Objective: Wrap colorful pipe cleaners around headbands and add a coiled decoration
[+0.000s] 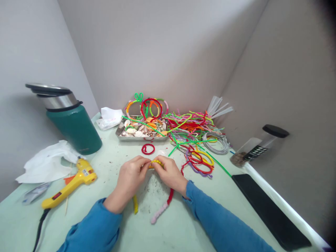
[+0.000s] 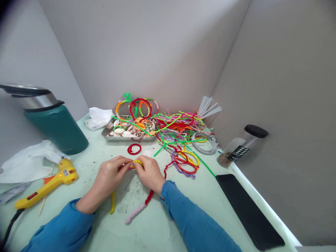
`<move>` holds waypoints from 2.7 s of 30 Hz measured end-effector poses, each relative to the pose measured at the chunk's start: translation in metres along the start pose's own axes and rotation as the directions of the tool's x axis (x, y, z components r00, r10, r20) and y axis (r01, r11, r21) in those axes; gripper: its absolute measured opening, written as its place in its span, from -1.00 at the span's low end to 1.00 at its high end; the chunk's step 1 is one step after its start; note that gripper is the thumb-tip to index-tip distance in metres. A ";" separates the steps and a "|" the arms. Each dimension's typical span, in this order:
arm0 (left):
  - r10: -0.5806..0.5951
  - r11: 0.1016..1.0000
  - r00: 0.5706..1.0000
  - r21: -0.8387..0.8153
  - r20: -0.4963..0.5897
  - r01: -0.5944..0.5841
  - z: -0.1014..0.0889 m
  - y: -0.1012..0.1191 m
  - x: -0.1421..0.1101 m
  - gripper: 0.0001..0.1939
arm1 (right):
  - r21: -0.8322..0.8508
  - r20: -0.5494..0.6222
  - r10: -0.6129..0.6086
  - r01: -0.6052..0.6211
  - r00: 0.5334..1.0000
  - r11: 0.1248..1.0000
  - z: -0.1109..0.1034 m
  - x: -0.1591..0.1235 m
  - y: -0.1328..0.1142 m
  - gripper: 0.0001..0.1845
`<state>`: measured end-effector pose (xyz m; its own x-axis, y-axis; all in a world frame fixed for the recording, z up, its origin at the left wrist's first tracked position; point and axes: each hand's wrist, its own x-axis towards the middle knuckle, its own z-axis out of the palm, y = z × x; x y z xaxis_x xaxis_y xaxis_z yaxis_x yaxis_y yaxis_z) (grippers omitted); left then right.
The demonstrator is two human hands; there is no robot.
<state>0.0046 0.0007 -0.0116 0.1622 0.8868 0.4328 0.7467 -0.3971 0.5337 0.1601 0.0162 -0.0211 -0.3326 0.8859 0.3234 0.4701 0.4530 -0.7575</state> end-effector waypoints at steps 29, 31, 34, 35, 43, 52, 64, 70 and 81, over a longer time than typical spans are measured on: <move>-0.374 0.781 0.911 -0.471 0.172 0.410 0.001 0.007 0.005 -0.81 | 0.203 -0.075 0.131 -0.114 0.989 0.973 0.006 0.000 -0.003 -0.81; -0.350 0.826 0.929 -0.428 0.119 0.366 0.002 0.006 0.004 -0.83 | 0.228 -0.065 0.153 -0.134 0.986 0.964 0.006 0.000 -0.002 -0.81; -0.368 0.793 0.919 -0.468 0.143 0.391 0.001 0.008 0.005 -0.81 | 0.300 -0.003 0.167 -0.158 0.986 0.941 0.004 0.002 0.001 -0.75; -0.388 0.757 0.904 -0.498 0.177 0.423 0.000 0.009 0.006 -0.79 | 0.320 0.014 0.159 -0.155 0.987 0.935 0.004 0.003 0.001 -0.74; -0.459 0.606 0.846 -0.601 0.272 0.522 -0.006 0.012 0.009 -0.72 | 0.366 -0.063 0.144 -0.111 0.988 0.924 -0.001 0.005 0.005 -0.82; -0.438 0.370 0.791 -0.716 0.427 0.592 0.000 0.009 0.005 -0.74 | 0.413 -0.098 0.149 -0.096 0.984 0.906 0.004 0.003 0.003 -0.84; -0.360 0.234 0.766 -0.743 0.533 0.627 0.000 0.005 0.005 -0.76 | 0.341 -0.093 0.106 -0.069 0.990 0.938 0.001 0.001 -0.001 -0.86; -0.307 0.127 0.737 -0.741 0.603 0.659 -0.004 0.007 0.006 -0.78 | 0.346 -0.118 0.094 -0.048 0.989 0.937 0.001 0.000 -0.003 -0.86; -0.356 0.215 0.761 -0.745 0.543 0.632 -0.002 0.008 0.007 -0.76 | 0.393 -0.136 0.122 -0.060 0.983 0.918 0.004 0.001 -0.003 -0.86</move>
<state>0.0103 0.0033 -0.0034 0.2080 0.9443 -0.2548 -0.2177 0.2987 0.9292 0.1552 0.0151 -0.0212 -0.1587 0.9399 0.3024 0.1301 0.3236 -0.9372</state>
